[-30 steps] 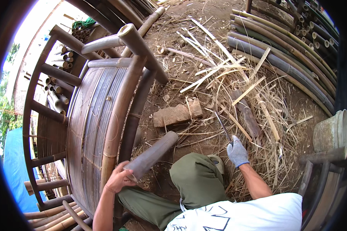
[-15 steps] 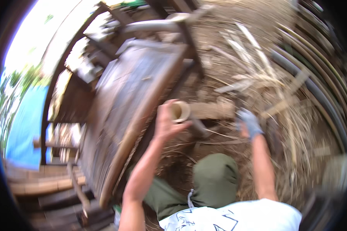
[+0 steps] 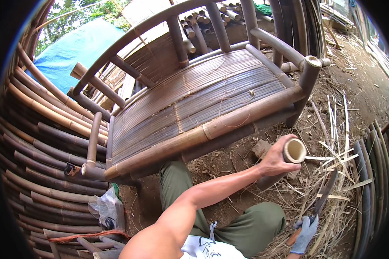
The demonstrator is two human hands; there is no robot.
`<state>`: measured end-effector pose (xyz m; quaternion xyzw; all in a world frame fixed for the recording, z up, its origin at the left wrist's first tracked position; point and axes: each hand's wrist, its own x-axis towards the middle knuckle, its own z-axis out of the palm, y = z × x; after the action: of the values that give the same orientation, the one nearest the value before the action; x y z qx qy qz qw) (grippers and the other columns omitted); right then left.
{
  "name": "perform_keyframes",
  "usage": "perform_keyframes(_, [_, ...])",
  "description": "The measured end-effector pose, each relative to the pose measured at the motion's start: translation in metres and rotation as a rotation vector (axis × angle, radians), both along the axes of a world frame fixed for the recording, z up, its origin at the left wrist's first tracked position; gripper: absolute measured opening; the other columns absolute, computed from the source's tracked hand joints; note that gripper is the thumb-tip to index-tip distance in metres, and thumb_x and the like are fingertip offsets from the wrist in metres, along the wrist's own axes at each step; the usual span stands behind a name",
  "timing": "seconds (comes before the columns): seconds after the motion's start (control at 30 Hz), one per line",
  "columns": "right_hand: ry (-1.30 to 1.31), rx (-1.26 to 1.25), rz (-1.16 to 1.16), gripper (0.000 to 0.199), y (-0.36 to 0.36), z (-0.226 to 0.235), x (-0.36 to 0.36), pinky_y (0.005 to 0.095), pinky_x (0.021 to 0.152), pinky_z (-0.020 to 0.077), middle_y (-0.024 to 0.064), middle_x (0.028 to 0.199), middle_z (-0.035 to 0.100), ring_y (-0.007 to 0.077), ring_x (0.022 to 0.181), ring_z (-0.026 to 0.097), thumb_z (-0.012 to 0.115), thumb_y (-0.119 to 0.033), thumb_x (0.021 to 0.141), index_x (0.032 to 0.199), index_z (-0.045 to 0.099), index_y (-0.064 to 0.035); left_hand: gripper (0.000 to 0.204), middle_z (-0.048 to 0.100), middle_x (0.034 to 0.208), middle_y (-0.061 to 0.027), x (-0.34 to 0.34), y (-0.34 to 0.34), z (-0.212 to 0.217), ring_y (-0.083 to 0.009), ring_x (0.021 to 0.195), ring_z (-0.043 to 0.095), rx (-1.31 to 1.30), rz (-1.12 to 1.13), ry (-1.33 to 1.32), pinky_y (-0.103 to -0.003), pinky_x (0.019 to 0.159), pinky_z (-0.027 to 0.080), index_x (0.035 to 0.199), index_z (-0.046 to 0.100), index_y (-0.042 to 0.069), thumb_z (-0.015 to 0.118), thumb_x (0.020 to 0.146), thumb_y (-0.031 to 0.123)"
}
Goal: The person builds a bamboo chair by cutting bamboo pieces with a knife, scraping bamboo strips, and tying pieces together with string.
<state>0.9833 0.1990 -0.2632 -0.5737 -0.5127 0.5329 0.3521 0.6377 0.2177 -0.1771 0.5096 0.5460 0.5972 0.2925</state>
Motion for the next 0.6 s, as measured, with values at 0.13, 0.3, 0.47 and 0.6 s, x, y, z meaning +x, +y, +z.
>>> perform_keyframes(0.13, [0.083, 0.034, -0.168, 0.042, -0.015, 0.042, -0.020, 0.0302, 0.048, 0.0519, 0.0039, 0.084, 0.055, 0.0118, 0.057, 0.054, 0.056, -0.012, 0.099, 0.138, 0.045, -0.0004, 0.096, 0.053, 0.134, -0.0143, 0.028, 0.025, -0.005, -0.0262, 0.127, 0.053, -0.029, -0.152, -0.060, -0.039, 0.110, 0.043, 0.145, 0.041, 0.006, 0.093, 0.069, 0.030])
perform_keyframes(0.3, [0.110, -0.137, -0.103, 0.042, -0.017, 0.117, -0.041, 0.0308, 0.050, 0.0505, 0.0039, 0.089, 0.056, 0.0124, 0.058, 0.054, 0.052, -0.008, 0.098, 0.138, 0.043, -0.0009, 0.099, 0.052, 0.136, -0.0146, 0.045, 0.036, -0.015, -0.0266, 0.129, 0.052, -0.063, -0.235, 0.022, -0.041, 0.113, 0.042, 0.148, 0.037, 0.006, 0.093, 0.069, 0.027])
perform_keyframes(0.47, [0.158, 0.076, 0.017, 0.039, -0.021, 0.121, -0.052, 0.0278, 0.055, 0.0514, 0.0036, 0.084, 0.056, 0.0104, 0.059, 0.055, 0.055, -0.006, 0.099, 0.136, 0.047, 0.0044, 0.102, 0.052, 0.139, -0.0149, 0.031, 0.025, -0.031, -0.0271, 0.132, 0.051, -0.155, -0.256, 0.124, -0.043, 0.115, 0.041, 0.151, 0.033, 0.006, 0.092, 0.070, 0.024])
perform_keyframes(0.6, [0.128, -0.024, 0.078, 0.039, -0.027, 0.115, -0.042, 0.0271, 0.052, 0.0505, 0.0025, 0.075, 0.059, 0.0097, 0.057, 0.058, 0.057, -0.014, 0.101, 0.135, 0.047, 0.0031, 0.102, 0.056, 0.136, -0.0129, 0.040, 0.025, -0.008, -0.0240, 0.129, 0.055, -0.175, -0.264, 0.037, -0.040, 0.114, 0.043, 0.150, 0.035, 0.004, 0.094, 0.068, 0.021])
